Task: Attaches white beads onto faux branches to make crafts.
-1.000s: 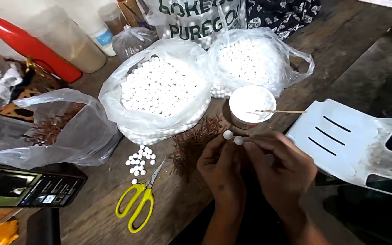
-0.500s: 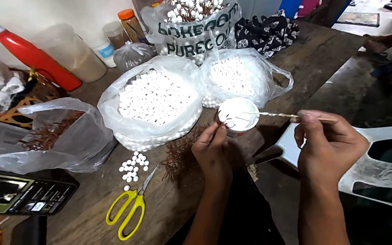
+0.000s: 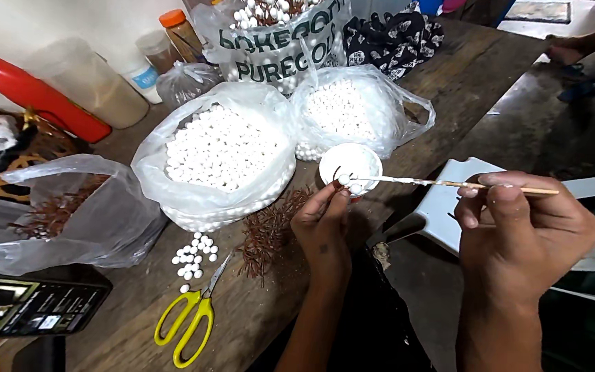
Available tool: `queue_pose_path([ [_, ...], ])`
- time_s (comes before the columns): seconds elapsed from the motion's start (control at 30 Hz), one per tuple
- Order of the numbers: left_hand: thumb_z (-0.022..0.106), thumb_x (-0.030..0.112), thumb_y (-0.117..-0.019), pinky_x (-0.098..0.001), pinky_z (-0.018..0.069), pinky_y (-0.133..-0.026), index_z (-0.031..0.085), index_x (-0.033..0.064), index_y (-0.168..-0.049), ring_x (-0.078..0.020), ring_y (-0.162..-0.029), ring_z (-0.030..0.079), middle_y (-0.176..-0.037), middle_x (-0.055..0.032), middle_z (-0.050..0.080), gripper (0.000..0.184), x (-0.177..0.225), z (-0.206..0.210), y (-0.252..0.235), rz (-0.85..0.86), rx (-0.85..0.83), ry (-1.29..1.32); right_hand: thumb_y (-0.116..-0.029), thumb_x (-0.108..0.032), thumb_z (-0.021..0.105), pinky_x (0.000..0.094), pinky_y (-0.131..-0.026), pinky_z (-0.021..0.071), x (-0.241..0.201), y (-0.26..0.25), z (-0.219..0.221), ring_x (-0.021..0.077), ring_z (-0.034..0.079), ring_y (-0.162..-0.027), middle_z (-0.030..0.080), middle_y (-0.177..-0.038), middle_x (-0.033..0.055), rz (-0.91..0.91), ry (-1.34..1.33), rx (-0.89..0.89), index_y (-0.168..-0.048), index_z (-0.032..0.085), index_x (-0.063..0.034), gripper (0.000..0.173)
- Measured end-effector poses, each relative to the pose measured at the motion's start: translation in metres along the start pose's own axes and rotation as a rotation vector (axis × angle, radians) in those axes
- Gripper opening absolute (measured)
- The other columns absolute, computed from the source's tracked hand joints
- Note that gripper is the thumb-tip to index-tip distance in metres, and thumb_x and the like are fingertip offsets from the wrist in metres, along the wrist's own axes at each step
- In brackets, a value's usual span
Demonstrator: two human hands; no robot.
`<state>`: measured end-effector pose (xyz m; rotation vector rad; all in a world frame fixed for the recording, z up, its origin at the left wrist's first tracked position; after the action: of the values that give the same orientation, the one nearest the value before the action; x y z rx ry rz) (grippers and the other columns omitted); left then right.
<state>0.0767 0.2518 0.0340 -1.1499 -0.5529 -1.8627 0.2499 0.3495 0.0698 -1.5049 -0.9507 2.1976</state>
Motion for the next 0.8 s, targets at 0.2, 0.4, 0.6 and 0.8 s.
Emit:
queue_pose_path([
  [0.2, 0.057, -0.010, -0.0921, -0.0141, 0.0414, -0.046, 0.075, -0.0048, -0.093, -0.0003, -0.048, 0.049, -0.060, -0.0004, 0.060, 0.019, 0.001, -0.001, 0.000, 0.020, -0.013, -0.006, -0.1008, -0.023, 0.066, 0.0128, -0.054, 0.0509, 0.002, 0.001, 0.000, -0.0023, 0.062, -0.063, 0.073, -0.089, -0.0119, 0.004, 0.014, -0.005, -0.101, 0.076, -0.0201, 0.010],
  [0.4, 0.057, -0.010, -0.0917, -0.0142, 0.0425, -0.047, 0.075, -0.0048, -0.094, -0.0003, -0.048, 0.050, -0.059, 0.0003, 0.059, 0.019, 0.001, -0.005, 0.000, 0.025, -0.007, 0.003, -0.1013, -0.021, 0.065, 0.0127, -0.055, 0.0502, 0.002, 0.003, -0.004, -0.0026, 0.062, -0.064, 0.073, -0.089, -0.0117, 0.002, 0.023, 0.000, -0.100, 0.075, -0.0193, 0.010],
  [0.6, 0.056, -0.010, -0.0919, -0.0142, 0.0427, -0.047, 0.075, -0.0050, -0.093, -0.0002, -0.048, 0.050, -0.059, 0.0003, 0.059, 0.019, 0.003, -0.005, 0.000, 0.029, -0.005, 0.005, -0.1013, -0.020, 0.065, 0.0120, -0.055, 0.0506, 0.005, 0.009, 0.000, -0.0034, 0.062, -0.064, 0.074, -0.090, -0.0120, 0.018, 0.033, -0.026, -0.100, 0.076, -0.0194, 0.011],
  [0.8, 0.057, -0.010, -0.0918, -0.0142, 0.0419, -0.046, 0.075, -0.0046, -0.094, -0.0003, -0.048, 0.049, -0.059, -0.0004, 0.059, 0.019, 0.005, -0.009, 0.000, 0.030, -0.002, 0.023, -0.1016, -0.022, 0.065, 0.0125, -0.055, 0.0508, 0.005, 0.010, -0.003, -0.0028, 0.063, -0.065, 0.074, -0.091, -0.0118, 0.013, 0.055, -0.027, -0.100, 0.076, -0.0196, 0.011],
])
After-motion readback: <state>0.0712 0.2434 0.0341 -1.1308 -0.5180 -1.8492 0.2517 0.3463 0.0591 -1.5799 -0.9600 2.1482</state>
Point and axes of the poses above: each hand's wrist, its own y-axis away from the middle knuckle, its own z-axis out of the palm, x = y × z, the point moved 5 cm from there along -y, towards the middle knuckle
